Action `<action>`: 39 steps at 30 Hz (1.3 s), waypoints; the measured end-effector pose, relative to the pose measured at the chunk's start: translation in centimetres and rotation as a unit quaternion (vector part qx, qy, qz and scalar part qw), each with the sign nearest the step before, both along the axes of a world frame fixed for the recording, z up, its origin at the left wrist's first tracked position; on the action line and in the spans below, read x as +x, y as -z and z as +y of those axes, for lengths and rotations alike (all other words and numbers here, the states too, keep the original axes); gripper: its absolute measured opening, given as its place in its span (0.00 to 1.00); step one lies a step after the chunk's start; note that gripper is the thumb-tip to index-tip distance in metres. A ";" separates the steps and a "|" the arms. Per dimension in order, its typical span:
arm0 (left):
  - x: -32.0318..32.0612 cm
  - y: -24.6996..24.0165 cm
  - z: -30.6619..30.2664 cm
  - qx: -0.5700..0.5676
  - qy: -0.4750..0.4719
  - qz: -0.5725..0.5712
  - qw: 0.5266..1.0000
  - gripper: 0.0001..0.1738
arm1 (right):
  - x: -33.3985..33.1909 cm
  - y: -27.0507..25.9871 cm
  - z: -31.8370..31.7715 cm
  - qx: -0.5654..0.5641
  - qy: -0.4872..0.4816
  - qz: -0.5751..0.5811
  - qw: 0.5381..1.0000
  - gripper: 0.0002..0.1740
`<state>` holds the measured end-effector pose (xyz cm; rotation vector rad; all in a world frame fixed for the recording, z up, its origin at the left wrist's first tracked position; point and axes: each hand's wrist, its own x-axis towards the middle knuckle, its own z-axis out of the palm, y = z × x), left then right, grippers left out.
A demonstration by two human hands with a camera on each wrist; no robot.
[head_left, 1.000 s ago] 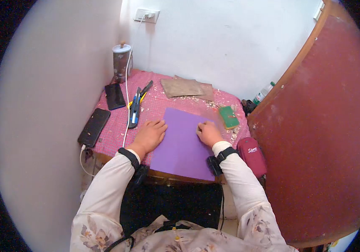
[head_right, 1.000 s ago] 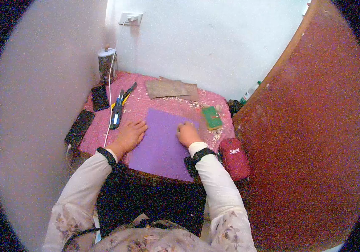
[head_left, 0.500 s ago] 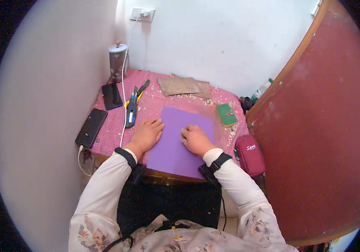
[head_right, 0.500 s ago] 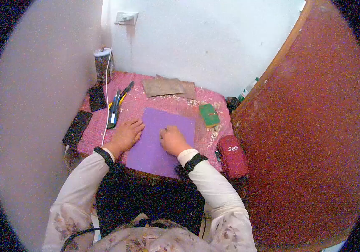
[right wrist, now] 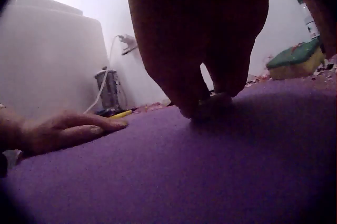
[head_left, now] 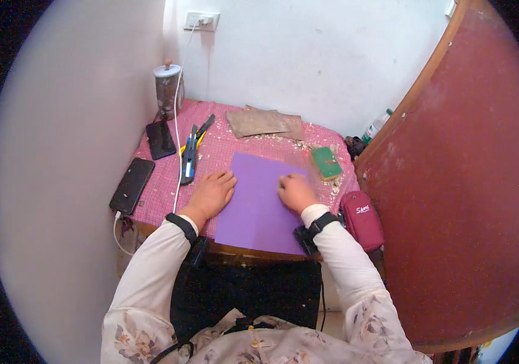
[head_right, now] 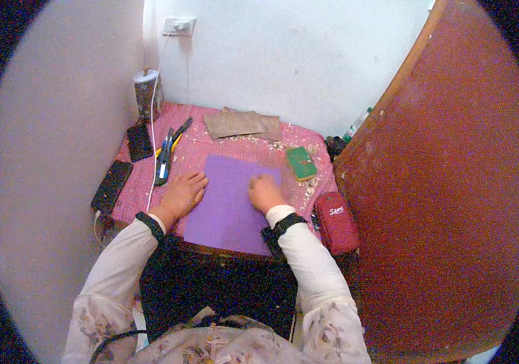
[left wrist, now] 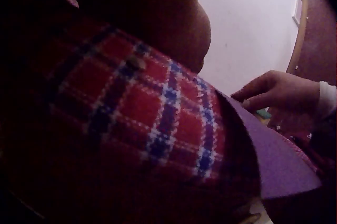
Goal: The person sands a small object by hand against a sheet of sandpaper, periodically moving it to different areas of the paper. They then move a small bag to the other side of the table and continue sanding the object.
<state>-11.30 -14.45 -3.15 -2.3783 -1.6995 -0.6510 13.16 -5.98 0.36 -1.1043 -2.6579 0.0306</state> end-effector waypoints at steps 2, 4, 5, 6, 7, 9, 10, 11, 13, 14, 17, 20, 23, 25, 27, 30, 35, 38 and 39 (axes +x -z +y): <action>0.0 -0.1 0.1 0.003 0.002 0.001 1.000 0.21 | 1.0 -0.2 1.1 0.014 0.107 -0.027 0.994 0.14; 0.1 -0.3 0.0 -0.002 0.000 -0.003 1.000 0.20 | -0.2 -1.0 -0.5 0.025 0.102 -0.074 0.992 0.14; 0.2 0.0 0.1 -0.003 0.000 -0.005 1.000 0.20 | -1.3 -0.8 -1.5 0.023 0.022 -0.047 0.998 0.13; 0.1 0.3 0.2 0.029 0.000 0.002 1.000 0.20 | -2.1 -0.3 -2.4 0.021 -0.058 -0.017 0.998 0.13; -0.1 0.5 0.3 0.062 0.000 0.011 0.998 0.19 | -2.6 0.3 -3.1 0.053 -0.073 0.027 0.996 0.13; -0.2 0.7 0.2 0.067 0.005 0.012 0.998 0.19 | -2.2 0.3 -2.4 0.033 -0.038 0.028 0.998 0.13; -0.1 0.6 0.2 0.075 0.009 0.009 0.997 0.18 | -1.6 0.3 -1.7 0.016 -0.003 0.025 1.000 0.13; -0.1 0.4 0.2 0.075 0.011 0.009 0.997 0.18 | -0.9 0.1 -0.9 0.016 -0.001 0.025 1.000 0.13; 0.1 -0.4 0.0 0.020 0.009 0.000 1.000 0.20 | 0.2 -0.6 0.4 -0.004 0.095 0.004 0.996 0.13; 0.1 -0.4 0.1 0.021 0.010 0.000 1.000 0.20 | 0.1 -0.2 0.5 -0.003 0.095 0.004 0.995 0.13; 0.1 0.2 0.2 0.021 0.003 0.001 1.000 0.20 | -1.8 0.7 -1.4 0.005 -0.008 -0.011 1.000 0.13; -0.3 0.4 0.1 0.019 0.008 0.006 1.000 0.21 | -3.5 0.3 -3.2 0.031 -0.099 0.059 0.993 0.13; 0.0 0.1 0.0 0.026 0.010 0.004 1.000 0.20 | -1.8 -0.3 -0.8 0.001 0.013 0.016 1.000 0.13; 0.2 -0.7 -0.3 -0.007 -0.003 -0.001 1.000 0.21 | -1.0 -0.8 0.3 0.007 0.074 -0.034 0.997 0.13; -0.1 0.0 0.3 -0.003 -0.003 0.004 1.000 0.21 | -2.1 -0.5 -0.6 0.008 0.007 -0.041 0.999 0.13; 0.1 -0.1 0.0 -0.007 -0.004 0.007 1.000 0.21 | -3.9 0.3 -2.7 0.013 -0.071 -0.001 0.997 0.12; 0.2 -0.4 -0.2 -0.001 -0.008 0.004 1.000 0.22 | -2.0 0.3 0.1 0.009 0.040 -0.002 0.999 0.12; 0.1 0.0 0.2 0.038 -0.008 0.012 0.999 0.19 | -1.9 -0.6 -0.1 0.000 0.075 -0.059 0.995 0.13; 0.1 -0.1 0.1 0.016 -0.011 0.013 1.000 0.20 | -2.8 -0.2 -0.9 0.011 0.000 -0.044 0.999 0.13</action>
